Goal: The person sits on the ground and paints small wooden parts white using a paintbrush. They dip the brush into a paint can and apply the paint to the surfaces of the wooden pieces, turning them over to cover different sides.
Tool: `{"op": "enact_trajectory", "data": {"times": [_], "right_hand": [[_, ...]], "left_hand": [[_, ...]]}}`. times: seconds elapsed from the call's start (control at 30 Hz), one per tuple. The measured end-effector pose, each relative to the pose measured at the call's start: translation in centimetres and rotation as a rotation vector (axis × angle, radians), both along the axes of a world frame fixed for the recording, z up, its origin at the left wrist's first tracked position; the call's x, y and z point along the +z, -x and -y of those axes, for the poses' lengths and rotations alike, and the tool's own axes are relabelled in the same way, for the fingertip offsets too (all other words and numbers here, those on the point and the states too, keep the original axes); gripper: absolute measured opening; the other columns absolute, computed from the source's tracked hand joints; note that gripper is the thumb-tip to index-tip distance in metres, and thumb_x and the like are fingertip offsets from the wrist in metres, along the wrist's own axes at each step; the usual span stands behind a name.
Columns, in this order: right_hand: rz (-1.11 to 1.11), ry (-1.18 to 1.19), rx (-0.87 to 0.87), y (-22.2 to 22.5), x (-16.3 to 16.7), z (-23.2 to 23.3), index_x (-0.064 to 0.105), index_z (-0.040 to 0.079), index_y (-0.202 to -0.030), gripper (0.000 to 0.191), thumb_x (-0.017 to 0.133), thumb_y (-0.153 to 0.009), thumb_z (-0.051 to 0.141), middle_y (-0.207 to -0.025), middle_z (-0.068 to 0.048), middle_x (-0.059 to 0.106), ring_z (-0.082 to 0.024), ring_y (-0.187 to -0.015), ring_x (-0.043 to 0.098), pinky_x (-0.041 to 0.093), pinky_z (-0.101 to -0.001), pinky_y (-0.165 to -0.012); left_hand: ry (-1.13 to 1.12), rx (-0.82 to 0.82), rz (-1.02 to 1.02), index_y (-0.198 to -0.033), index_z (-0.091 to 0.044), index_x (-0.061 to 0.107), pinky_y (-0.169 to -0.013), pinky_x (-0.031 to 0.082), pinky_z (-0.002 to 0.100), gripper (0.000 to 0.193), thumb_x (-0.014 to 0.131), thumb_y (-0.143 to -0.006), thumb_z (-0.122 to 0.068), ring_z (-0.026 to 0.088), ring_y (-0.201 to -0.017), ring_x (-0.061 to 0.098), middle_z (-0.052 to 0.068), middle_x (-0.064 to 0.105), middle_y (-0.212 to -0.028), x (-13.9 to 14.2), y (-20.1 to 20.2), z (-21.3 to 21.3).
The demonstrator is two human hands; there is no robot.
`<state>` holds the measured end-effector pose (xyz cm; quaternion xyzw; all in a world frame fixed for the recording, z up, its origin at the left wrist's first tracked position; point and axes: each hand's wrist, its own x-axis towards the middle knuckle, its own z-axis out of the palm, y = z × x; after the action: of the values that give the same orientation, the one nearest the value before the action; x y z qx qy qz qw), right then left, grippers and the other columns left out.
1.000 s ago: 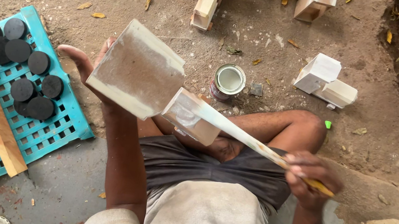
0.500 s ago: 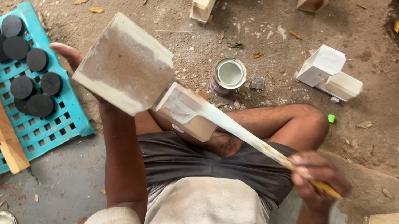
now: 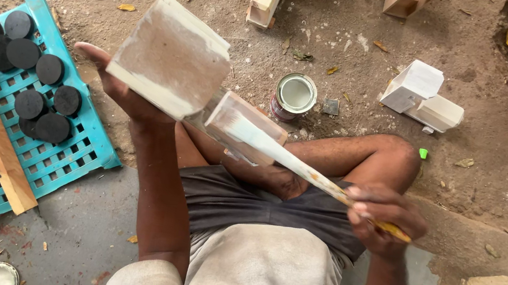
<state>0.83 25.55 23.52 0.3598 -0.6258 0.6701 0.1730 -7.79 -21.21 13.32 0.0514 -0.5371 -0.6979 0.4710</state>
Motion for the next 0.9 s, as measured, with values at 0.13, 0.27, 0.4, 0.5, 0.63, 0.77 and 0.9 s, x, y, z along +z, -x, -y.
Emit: {"op": "enact_trajectory", "data": {"times": [0.13,0.27,0.4,0.5,0.63,0.77,0.9], "right_hand": [[0.025,-0.016,-0.098,-2.5,0.5,-2.8,0.072,0.008,-0.1,0.008,0.077,-0.094,0.009,-0.109,-0.013,0.077,-0.021,-0.097,0.078,0.069,-0.0343,-0.082],[0.105,0.003,-0.204,-4.5,1.4,-3.9,0.07,0.007,-0.105,0.011,0.077,-0.096,0.007,-0.108,-0.014,0.076,-0.021,-0.095,0.077,0.066,-0.0364,-0.086],[-0.001,0.058,-0.097,-1.7,1.3,-1.0,0.071,0.008,-0.102,0.011,0.077,-0.093,0.009,-0.11,-0.015,0.076,-0.023,-0.099,0.077,0.068,-0.0358,-0.081],[-0.072,0.007,-0.036,0.5,1.0,1.6,0.073,0.008,-0.1,0.011,0.078,-0.091,0.01,-0.108,-0.015,0.076,-0.023,-0.097,0.079,0.069,-0.0324,-0.077],[-0.112,-0.068,0.007,1.0,1.5,1.8,0.074,0.007,-0.101,0.01,0.078,-0.092,0.009,-0.107,-0.015,0.075,-0.023,-0.097,0.078,0.069,-0.0334,-0.081],[-0.066,-0.157,-0.125,-2.0,2.8,-1.6,0.073,0.01,-0.103,0.009,0.075,-0.094,0.011,-0.109,-0.012,0.076,-0.019,-0.094,0.078,0.069,-0.029,-0.078],[-0.098,-0.077,-0.131,-1.7,2.6,-1.7,0.073,0.009,-0.103,0.011,0.075,-0.092,0.012,-0.109,-0.014,0.076,-0.02,-0.095,0.079,0.069,-0.0298,-0.077]], "left_hand": [[-0.094,-0.161,-0.136,-0.166,-0.008,-0.002,-0.109,0.059,0.034,0.079,0.036,-0.112,-0.051,0.011,-0.113,0.063,0.006,0.057,-0.129,-0.3,-0.3,0.1],[-0.199,-0.134,-0.045,-0.169,-0.003,0.011,-0.109,0.058,0.034,0.079,0.033,-0.114,-0.055,0.013,-0.113,0.063,0.012,0.057,-0.13,1.2,0.2,-0.8],[-0.371,-0.213,0.021,-0.154,0.008,0.028,-0.104,0.061,0.04,0.09,0.025,-0.103,-0.067,0.02,-0.118,0.067,0.027,0.057,-0.13,4.3,0.2,-2.4],[-0.461,-0.338,0.019,-0.153,0.011,0.029,-0.108,0.057,0.035,0.094,0.028,-0.102,-0.068,0.02,-0.128,0.062,0.033,0.053,-0.142,6.7,-0.4,-2.9],[-0.606,-0.472,-0.014,-0.151,0.017,0.029,-0.11,0.057,0.038,0.106,0.03,-0.096,-0.073,0.024,-0.133,0.06,0.033,0.048,-0.148,8.5,-0.7,-2.7],[-0.486,-0.507,0.052,-0.15,0.02,0.033,-0.105,0.055,0.042,0.119,0.034,-0.091,-0.084,0.03,-0.132,0.057,0.034,0.048,-0.141,8.9,-0.8,-2.4],[-0.511,-0.653,0.101,-0.154,0.019,0.033,-0.112,0.052,0.04,0.128,0.033,-0.085,-0.088,0.032,-0.137,0.053,0.029,0.048,-0.149,9.1,-1.0,-2.7]]}}
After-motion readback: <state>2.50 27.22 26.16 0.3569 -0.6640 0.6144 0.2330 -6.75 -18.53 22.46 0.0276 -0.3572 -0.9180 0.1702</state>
